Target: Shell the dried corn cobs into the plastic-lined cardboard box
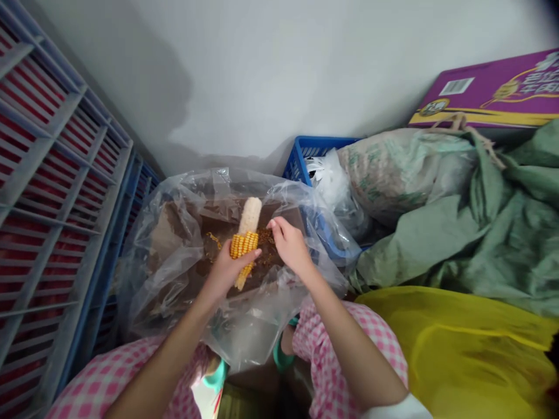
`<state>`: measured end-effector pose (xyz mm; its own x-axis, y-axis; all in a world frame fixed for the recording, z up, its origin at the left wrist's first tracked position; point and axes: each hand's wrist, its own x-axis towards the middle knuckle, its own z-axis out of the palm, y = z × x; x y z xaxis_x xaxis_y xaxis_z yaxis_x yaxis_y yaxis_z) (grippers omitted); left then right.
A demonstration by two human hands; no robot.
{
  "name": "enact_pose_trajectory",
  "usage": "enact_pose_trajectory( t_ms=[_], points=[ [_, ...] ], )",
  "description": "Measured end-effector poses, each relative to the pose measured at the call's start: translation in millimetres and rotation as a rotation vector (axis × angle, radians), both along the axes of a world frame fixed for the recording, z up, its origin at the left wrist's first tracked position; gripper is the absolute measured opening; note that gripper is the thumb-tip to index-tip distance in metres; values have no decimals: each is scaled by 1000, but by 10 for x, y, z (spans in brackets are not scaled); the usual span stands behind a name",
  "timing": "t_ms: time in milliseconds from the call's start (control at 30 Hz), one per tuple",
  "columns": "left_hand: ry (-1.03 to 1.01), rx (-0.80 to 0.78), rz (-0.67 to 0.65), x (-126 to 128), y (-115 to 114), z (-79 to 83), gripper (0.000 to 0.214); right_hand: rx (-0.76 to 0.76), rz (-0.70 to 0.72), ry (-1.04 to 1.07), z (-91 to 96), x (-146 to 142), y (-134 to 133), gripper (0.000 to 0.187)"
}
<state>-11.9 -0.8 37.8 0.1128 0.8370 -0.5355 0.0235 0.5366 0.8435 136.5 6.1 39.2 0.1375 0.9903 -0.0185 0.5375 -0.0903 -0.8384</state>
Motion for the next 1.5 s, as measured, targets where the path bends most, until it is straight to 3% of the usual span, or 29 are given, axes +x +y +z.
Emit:
enact_pose_trajectory(
  t_ms=[67,133,367,600,733,967,1100,1200,1300,1433,1500],
  points=[
    [-28,15,61,-49,58,19,52,-1,194,-95,78,19,-95,35],
    [-1,9,101,-78,80,40,52,-36,275,-182,128,22,-177,37],
    [35,19,45,-53,19,41,52,-85,275,-336,134,47,-238,33],
    [216,205,26,-54,16,-126,58,-61,285,-669,251,34,-282,31],
    [228,216,-33,-48,-5,-194,57,-29,262,-705,293,87,-293,30],
    [420,257,-132,-30,-35,-107,54,-25,257,-715,277,141,-261,30],
    [613,316,-230,-42,-48,-63,45,1,340,-844,283,95,-273,31],
    [658,257,-285,-39,-60,-86,43,9,406,-906,212,76,-264,30],
    [526,147,-256,-16,-65,-102,42,19,409,-790,67,51,-234,29],
    [40,-87,-127,11,-64,-54,39,33,206,-404,-104,-72,-201,33],
    [-127,-178,-65,3,-58,-33,34,-10,148,-337,-112,-122,-198,35]
  ],
)
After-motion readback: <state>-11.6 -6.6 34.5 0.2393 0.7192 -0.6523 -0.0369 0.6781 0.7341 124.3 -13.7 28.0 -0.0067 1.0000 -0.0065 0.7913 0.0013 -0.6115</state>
